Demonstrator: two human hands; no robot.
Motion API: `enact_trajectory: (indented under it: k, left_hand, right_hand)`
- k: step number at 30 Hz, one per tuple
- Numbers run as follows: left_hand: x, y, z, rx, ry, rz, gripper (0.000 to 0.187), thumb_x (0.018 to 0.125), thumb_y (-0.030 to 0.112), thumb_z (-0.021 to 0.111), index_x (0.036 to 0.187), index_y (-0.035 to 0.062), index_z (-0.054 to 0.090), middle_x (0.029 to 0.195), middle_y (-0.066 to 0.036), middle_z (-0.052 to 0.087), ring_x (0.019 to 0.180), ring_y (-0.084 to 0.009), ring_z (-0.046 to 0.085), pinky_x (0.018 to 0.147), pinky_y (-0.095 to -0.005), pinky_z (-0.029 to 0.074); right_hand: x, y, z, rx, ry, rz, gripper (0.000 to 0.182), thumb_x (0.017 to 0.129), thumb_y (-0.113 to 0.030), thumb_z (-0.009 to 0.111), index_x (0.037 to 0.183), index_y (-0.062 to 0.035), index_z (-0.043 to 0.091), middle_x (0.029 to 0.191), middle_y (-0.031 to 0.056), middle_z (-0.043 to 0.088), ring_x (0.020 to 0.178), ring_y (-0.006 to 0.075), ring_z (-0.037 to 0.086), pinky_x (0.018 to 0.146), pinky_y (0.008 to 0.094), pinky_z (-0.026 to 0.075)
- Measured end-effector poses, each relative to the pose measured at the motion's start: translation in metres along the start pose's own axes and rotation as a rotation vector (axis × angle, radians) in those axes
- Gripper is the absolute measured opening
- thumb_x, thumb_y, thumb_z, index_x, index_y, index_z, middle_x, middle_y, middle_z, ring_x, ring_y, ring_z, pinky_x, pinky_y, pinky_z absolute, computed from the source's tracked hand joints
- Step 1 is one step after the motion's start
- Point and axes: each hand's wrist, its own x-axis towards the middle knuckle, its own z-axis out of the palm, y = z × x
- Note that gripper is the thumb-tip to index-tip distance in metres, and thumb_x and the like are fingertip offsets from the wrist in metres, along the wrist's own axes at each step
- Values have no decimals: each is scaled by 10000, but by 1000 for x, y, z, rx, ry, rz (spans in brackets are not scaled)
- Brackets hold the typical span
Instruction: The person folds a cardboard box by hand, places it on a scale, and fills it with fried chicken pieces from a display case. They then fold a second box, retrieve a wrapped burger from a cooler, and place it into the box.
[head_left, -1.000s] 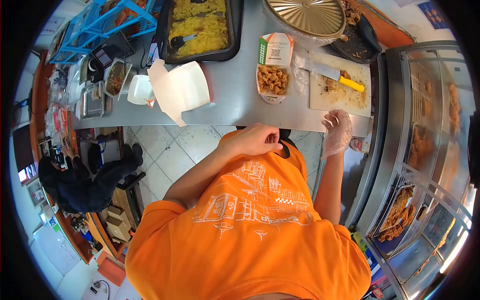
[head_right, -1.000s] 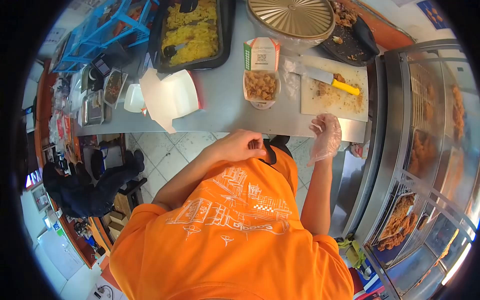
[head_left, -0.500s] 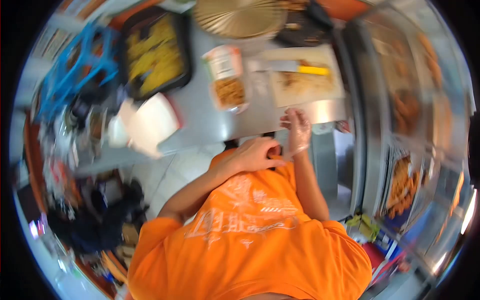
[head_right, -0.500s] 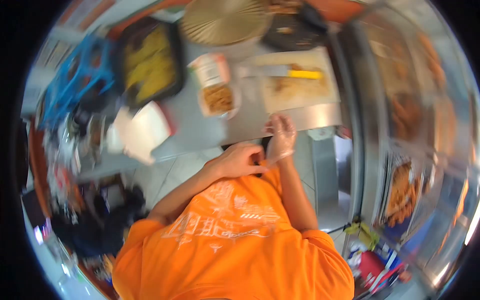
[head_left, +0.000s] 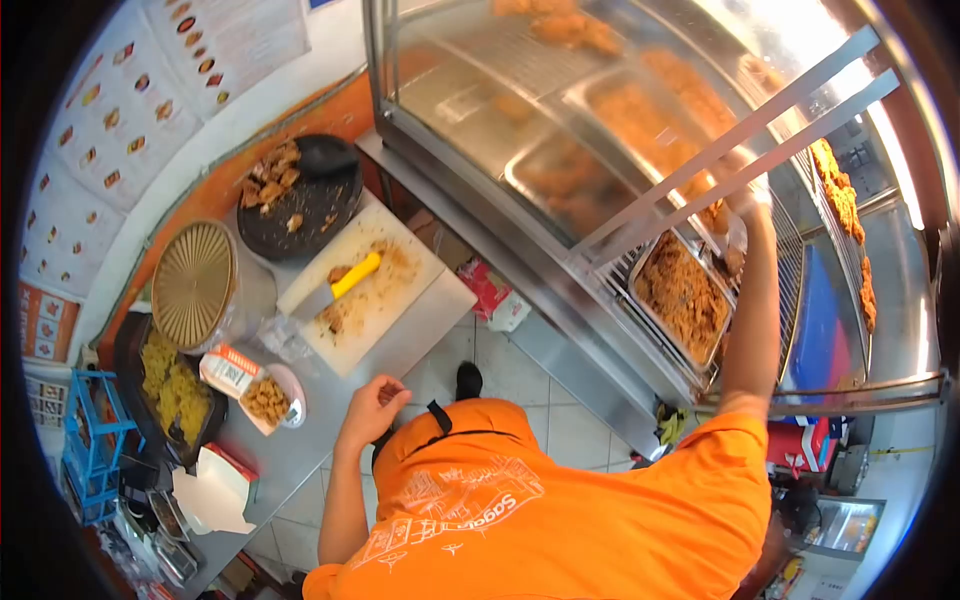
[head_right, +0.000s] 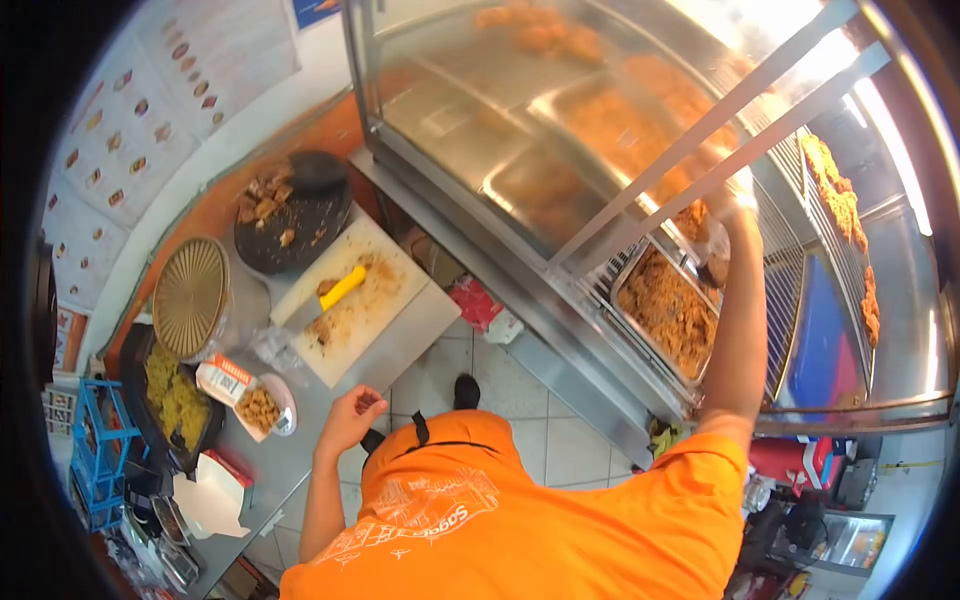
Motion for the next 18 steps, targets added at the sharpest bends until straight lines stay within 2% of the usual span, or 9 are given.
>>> enact_trajectory:
  k: [2,3,4,8,18]
  left_hand:
    - [23,37,23,3,-7,67,234,865,199,716,966,5,635,840,-90,681,762,-165,640,718,-302,518]
    - [33,55,35,-5,-24,123,230,866,196,713,971,6,635,850,-96,682,772,-173,644,720,-304,518]
    - [42,69,47,40,-35,223,228,863,193,710,974,9,634,875,-99,683,788,-190,652,724,-304,517]
    - [59,112,76,68,-151,267,254,874,224,707,1010,18,648,901,-76,688,847,-171,645,778,-298,503]
    - [70,91,82,3,-86,127,275,876,250,713,1017,25,645,902,-87,689,845,-184,658,784,-310,522]
  right_hand:
    - [39,-31,-2,-240,-382,132,364,889,-247,598,1184,-39,640,1079,187,683,994,267,647,875,374,494]
    - [53,-22,7,-290,-472,122,367,894,-243,592,1195,-38,629,1099,187,666,1010,268,635,886,375,486]
    - [55,-11,15,-297,-486,113,370,899,-240,586,1206,-37,618,1118,186,648,1026,270,623,898,377,479]
    - [63,26,25,-255,-506,86,384,918,-227,562,1249,-32,575,1196,185,577,1090,278,574,942,383,448]
    - [68,79,22,-131,-396,28,428,967,-195,503,1356,-19,467,1390,180,400,1248,297,451,1053,397,372]
